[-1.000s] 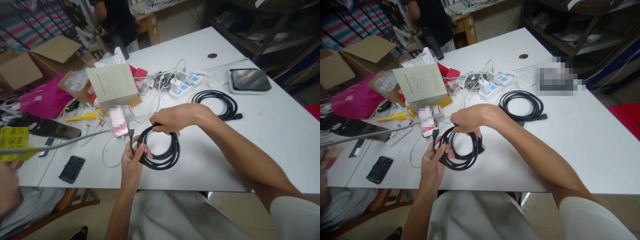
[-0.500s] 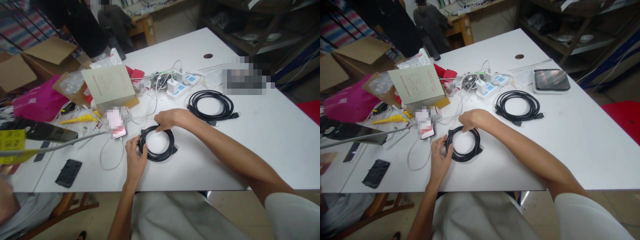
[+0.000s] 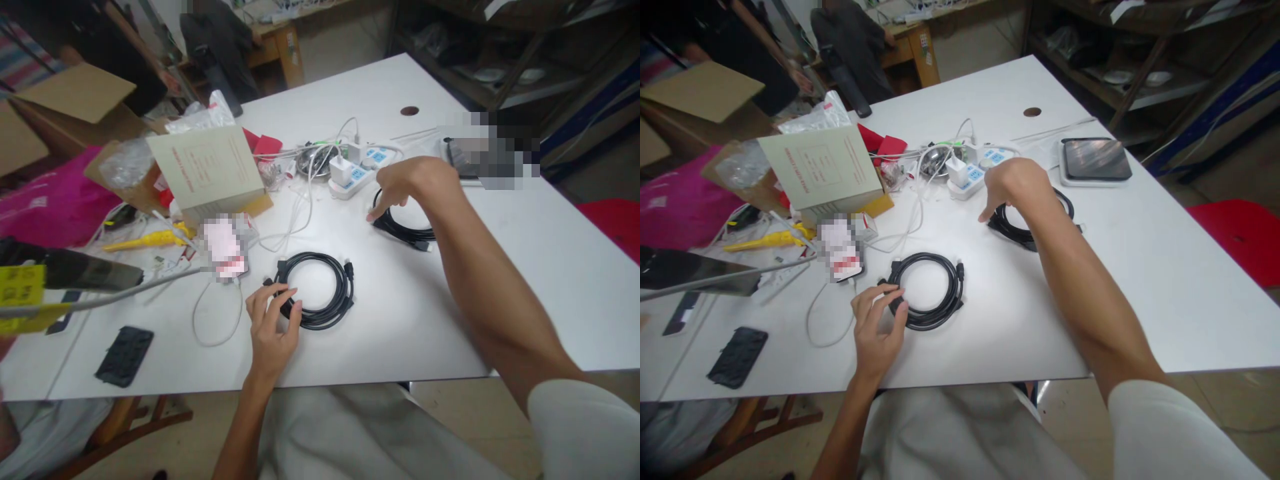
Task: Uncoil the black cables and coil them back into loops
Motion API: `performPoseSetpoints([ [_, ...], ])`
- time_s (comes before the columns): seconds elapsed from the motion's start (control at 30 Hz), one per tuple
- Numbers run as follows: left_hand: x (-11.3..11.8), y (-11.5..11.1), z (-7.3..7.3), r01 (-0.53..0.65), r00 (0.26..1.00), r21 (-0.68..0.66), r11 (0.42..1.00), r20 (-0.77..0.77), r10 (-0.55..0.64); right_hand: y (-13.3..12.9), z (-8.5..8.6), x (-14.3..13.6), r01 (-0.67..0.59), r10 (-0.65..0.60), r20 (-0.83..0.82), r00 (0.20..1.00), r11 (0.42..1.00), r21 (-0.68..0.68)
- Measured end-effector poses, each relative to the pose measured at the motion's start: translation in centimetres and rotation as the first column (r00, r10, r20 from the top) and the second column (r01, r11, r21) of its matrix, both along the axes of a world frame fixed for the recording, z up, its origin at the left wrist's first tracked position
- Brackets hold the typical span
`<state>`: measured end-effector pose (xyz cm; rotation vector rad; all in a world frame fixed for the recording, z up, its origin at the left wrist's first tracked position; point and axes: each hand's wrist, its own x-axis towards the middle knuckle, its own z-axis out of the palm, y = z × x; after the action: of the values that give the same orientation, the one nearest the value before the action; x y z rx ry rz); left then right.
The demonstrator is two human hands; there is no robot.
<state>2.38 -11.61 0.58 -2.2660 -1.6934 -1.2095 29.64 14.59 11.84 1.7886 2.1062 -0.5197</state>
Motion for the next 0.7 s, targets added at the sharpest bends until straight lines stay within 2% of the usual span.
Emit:
performPoseSetpoints([
  [0.1, 0.1, -0.1, -0.1, 0.088, 0.996, -0.048, 0.995, -0.009, -0.088, 0.1, -0.4, -0.6, 0.086, -0.058, 0.118, 0.991, 0.963, -0.256],
  [0.23, 0.0, -0.2, -0.1, 0.187, 0.98, -0.183, 0.965, -0.028, -0.196, 0.1, -0.5, -1.0, 0.125, -0.099, 0.095, 0.991, 0.938, -0.323],
  [0.37, 0.0, -0.3, 0.0, 0.212, 0.965, -0.286, 0.935, -0.09, -0.247, 0.2, -0.4, 0.1, 0.136, -0.137, 0.023, 0.99, 0.933, -0.333],
  [0.53, 0.0, -0.3, -0.1, 0.203, 0.965, -0.292, 0.935, -0.102, -0.241, -0.7, 1.2, 1.6, 0.098, -0.114, -0.061, 0.992, 0.971, -0.217],
  [0.63, 0.0, -0.3, -0.2, 0.197, 0.966, -0.287, 0.937, -0.105, -0.235, -1.3, 2.9, 2.3, 0.115, -0.117, -0.065, 0.991, 0.993, -0.035],
  [0.7, -0.1, -0.3, -0.2, 0.197, 0.966, -0.275, 0.941, -0.107, -0.234, -1.4, 3.9, 2.7, 0.155, -0.148, -0.067, 0.987, 0.979, 0.129],
])
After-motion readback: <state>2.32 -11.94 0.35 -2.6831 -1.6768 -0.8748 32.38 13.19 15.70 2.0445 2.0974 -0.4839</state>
